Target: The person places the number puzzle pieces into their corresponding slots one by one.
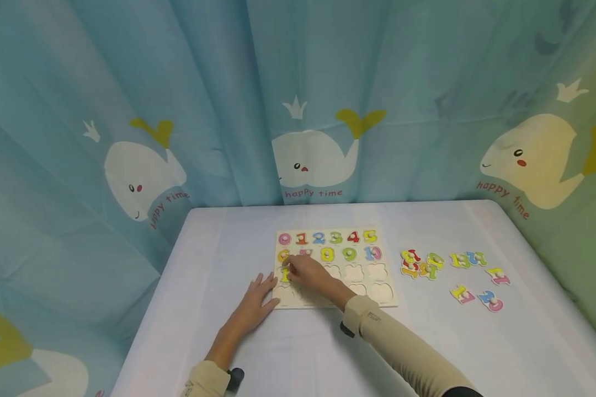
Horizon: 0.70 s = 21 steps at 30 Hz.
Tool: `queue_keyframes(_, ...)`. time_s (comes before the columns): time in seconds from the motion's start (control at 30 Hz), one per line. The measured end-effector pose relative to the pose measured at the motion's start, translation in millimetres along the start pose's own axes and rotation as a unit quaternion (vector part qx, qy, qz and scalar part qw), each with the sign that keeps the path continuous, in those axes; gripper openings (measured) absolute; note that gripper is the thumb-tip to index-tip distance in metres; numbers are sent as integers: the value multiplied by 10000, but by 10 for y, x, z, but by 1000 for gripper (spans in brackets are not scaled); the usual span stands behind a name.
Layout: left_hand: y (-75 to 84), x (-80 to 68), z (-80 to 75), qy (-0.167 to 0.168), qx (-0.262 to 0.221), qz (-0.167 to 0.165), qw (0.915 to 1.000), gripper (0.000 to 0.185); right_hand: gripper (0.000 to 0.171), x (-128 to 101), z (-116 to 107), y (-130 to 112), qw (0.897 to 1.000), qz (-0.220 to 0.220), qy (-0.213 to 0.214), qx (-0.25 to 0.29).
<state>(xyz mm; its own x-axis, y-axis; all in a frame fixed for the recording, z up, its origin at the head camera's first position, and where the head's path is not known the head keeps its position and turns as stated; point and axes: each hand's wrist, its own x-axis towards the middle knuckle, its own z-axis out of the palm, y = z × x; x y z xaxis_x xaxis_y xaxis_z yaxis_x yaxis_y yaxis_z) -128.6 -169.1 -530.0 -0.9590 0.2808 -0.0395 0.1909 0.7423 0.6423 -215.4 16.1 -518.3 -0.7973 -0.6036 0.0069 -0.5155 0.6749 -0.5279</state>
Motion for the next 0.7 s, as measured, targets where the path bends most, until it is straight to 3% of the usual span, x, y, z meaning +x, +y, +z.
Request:
queue_keyframes(0.37, 27, 9, 10, 7, 0, -4, 10000, 52, 21, 31, 29, -29, 9997, -186, 83, 136)
queue_keyframes(0.7, -4, 7, 20, 36, 28, -54, 10000, 53, 23, 37, 94, -19, 9978, 329, -46, 580)
